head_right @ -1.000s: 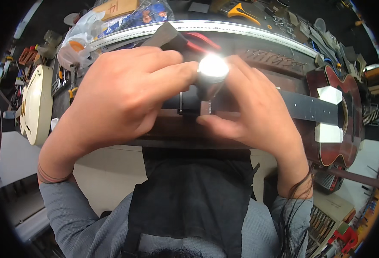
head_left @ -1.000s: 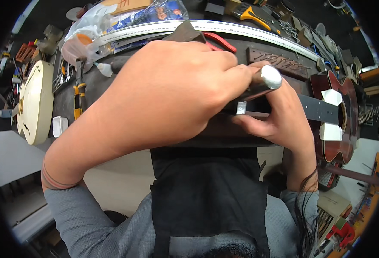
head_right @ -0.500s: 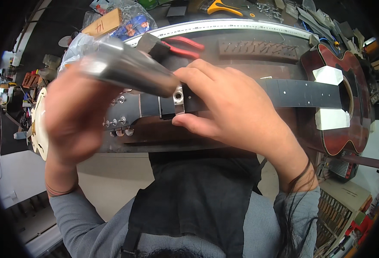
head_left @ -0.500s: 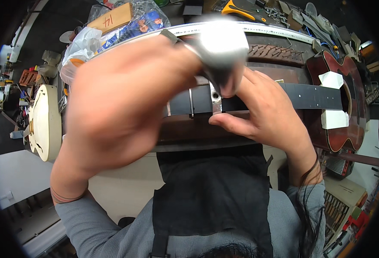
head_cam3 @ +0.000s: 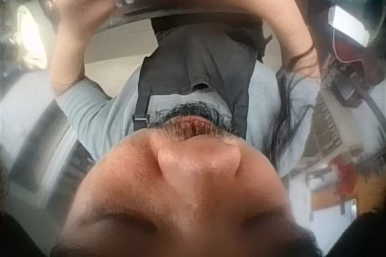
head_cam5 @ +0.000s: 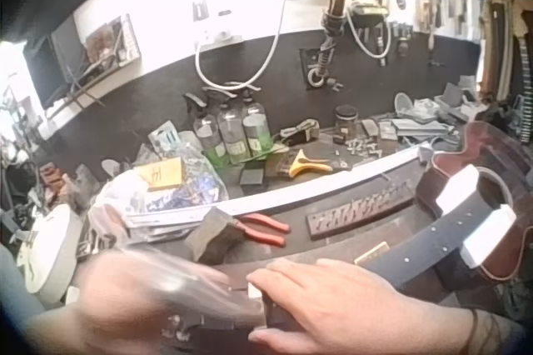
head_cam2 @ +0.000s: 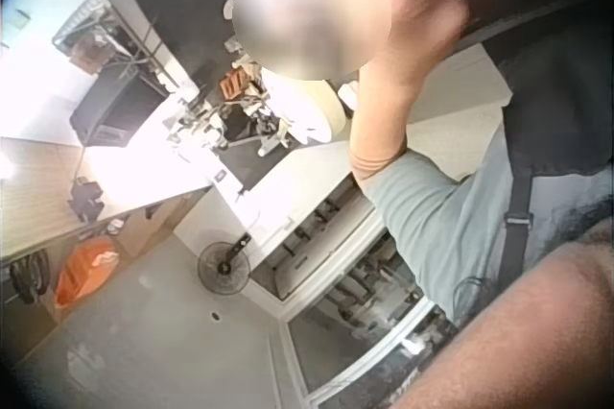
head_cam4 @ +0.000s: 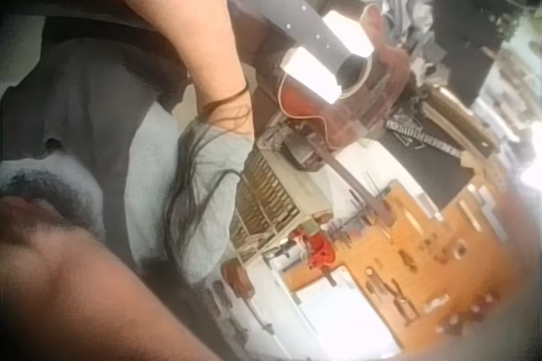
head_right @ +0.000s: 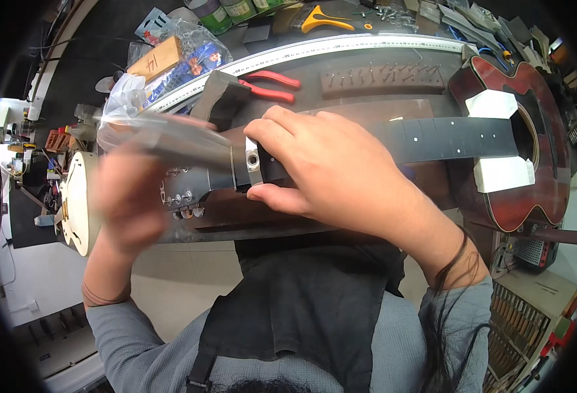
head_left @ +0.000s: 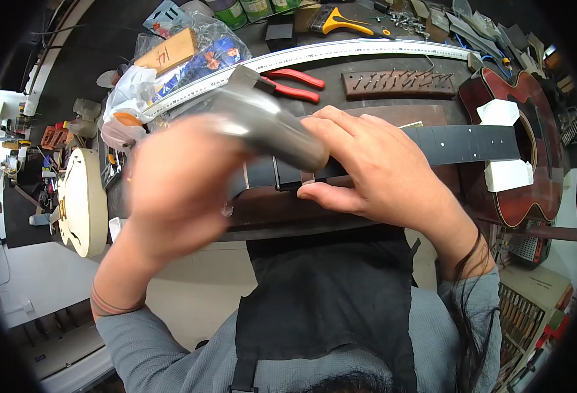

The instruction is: The person applies glue to the slots of a guitar neck and installs metal frets using a hammer and specialized tools. They carefully position each fret and tap it into place, ensuring it is flush with the fretboard.

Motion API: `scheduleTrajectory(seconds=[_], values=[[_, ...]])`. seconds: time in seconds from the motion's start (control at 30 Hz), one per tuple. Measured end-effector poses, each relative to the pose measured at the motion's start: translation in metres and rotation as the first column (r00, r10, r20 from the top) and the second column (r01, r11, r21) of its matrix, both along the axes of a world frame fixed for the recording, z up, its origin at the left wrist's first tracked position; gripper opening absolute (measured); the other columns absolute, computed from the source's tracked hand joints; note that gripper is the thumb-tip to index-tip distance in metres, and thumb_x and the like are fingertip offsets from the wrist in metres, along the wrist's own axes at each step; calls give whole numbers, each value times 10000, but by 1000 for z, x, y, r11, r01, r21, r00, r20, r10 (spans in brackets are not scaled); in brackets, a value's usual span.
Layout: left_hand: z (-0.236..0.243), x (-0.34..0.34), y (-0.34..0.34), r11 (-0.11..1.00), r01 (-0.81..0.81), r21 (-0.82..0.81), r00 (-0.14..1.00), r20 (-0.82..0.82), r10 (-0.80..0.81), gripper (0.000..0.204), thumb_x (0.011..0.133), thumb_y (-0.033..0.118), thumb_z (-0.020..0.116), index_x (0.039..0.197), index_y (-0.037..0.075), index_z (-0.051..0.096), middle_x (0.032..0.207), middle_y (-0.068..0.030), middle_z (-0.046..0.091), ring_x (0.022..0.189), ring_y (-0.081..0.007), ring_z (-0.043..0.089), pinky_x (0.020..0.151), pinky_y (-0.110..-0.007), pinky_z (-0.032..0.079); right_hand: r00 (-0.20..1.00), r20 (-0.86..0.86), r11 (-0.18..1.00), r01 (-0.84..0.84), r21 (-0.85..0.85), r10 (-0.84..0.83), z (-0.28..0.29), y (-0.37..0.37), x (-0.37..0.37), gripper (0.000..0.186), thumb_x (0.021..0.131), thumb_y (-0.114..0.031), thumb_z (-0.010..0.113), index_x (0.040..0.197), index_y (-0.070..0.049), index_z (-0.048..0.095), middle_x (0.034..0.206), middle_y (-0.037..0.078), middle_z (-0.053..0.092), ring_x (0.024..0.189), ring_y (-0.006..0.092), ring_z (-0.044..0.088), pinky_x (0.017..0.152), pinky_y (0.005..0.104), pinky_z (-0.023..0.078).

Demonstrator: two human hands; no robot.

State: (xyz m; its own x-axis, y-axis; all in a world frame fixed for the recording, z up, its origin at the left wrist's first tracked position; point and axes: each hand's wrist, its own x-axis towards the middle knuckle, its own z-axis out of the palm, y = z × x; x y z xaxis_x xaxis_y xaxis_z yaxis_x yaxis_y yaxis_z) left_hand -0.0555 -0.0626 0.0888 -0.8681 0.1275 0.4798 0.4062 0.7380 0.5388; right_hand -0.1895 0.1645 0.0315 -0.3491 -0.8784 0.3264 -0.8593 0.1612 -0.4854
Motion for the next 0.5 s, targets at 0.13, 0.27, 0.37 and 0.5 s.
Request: scheduleTrajectory(seconds=[0.13, 0.27, 0.37, 0.5], values=[[33, -15, -5, 818, 167, -551, 985, 138, -108, 515, 707, -91, 673, 1218, -30, 686, 1160, -184, 726, 1000, -357, 735, 818, -396, 595, 1000, -1, 1000, -2, 5, 2, -2, 3, -4, 638, 859, -406, 835, 1335, -54, 597, 1285, 151, 651, 1073, 377, 670, 909, 454, 537], [16, 13, -3, 936, 6, 352, 994, -107, 33, 332, 998, -33, 566, 1323, -86, 613, 1254, -195, 716, 1056, -270, 726, 903, -414, 601, 1000, -10, 1000, -11, -10, 11, -2, 2, -1, 627, 857, -392, 833, 1331, -56, 596, 1268, 144, 648, 1059, 371, 669, 902, 450, 537], [3, -4, 4, 842, 46, -538, 992, 121, 23, 396, 772, -57, 689, 1164, -9, 712, 1045, -183, 737, 936, -330, 738, 786, -412, 571, 1000, -1, 999, -25, 20, 25, -2, -2, -2, 628, 858, -391, 832, 1332, -56, 591, 1260, 137, 646, 1056, 367, 669, 901, 445, 538], [32, -8, -15, 920, 112, -375, 994, 34, -107, 443, 820, -77, 632, 1260, -40, 671, 1147, -154, 738, 969, -317, 740, 770, -374, 587, 1000, -4, 1000, 15, 23, -15, -2, 4, -3, 629, 850, -379, 836, 1333, -62, 588, 1243, 128, 646, 1053, 368, 666, 902, 443, 537]])
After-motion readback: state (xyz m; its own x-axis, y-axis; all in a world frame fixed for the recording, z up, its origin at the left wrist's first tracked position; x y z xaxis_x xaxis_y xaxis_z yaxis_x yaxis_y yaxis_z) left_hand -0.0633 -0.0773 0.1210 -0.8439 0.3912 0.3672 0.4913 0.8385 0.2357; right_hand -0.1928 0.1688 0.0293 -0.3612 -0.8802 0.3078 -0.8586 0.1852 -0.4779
